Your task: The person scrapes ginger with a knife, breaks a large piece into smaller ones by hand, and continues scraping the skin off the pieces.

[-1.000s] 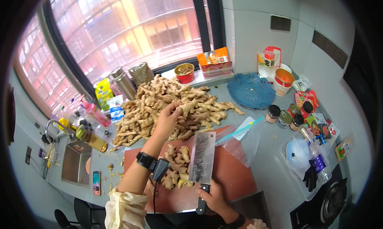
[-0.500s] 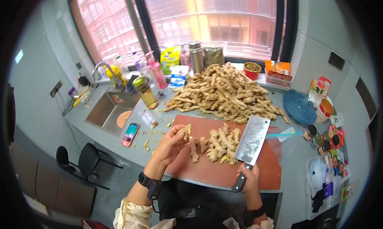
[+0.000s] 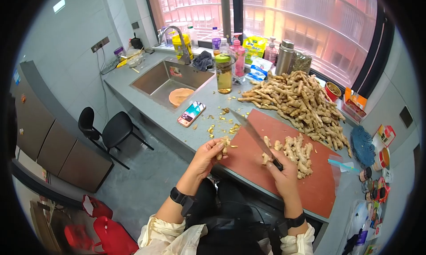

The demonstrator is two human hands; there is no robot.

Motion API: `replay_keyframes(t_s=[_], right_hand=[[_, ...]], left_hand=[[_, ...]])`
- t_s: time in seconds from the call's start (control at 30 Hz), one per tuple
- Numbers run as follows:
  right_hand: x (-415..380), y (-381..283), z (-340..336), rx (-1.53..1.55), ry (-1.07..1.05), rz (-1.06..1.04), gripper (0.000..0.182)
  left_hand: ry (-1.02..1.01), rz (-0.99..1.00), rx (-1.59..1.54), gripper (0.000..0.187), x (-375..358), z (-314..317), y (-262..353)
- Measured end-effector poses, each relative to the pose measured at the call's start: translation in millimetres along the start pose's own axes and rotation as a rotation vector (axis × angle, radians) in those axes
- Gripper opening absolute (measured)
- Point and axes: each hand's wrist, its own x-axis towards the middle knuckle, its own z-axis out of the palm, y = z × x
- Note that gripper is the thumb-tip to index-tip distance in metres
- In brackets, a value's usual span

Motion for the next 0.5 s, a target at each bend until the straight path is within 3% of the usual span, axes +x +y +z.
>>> replay_keyframes(t_s=[0.2,0.27,0.5], right_hand=[[21,-12,44,-0.194,-0.068,0.007,0.031],[25,-2,54,-0.271,-0.110,-0.156,0.036],[31,-3,72,-0.475,-0.102,-0.352,0.045]], left_hand=[[0.070,0.034,0.078,0.030,-1,-30,0],[0.078,0.046,0.086,0.028,1,-35,-2],[0.184,0.192,0.148,0.018,5,-39,-20]])
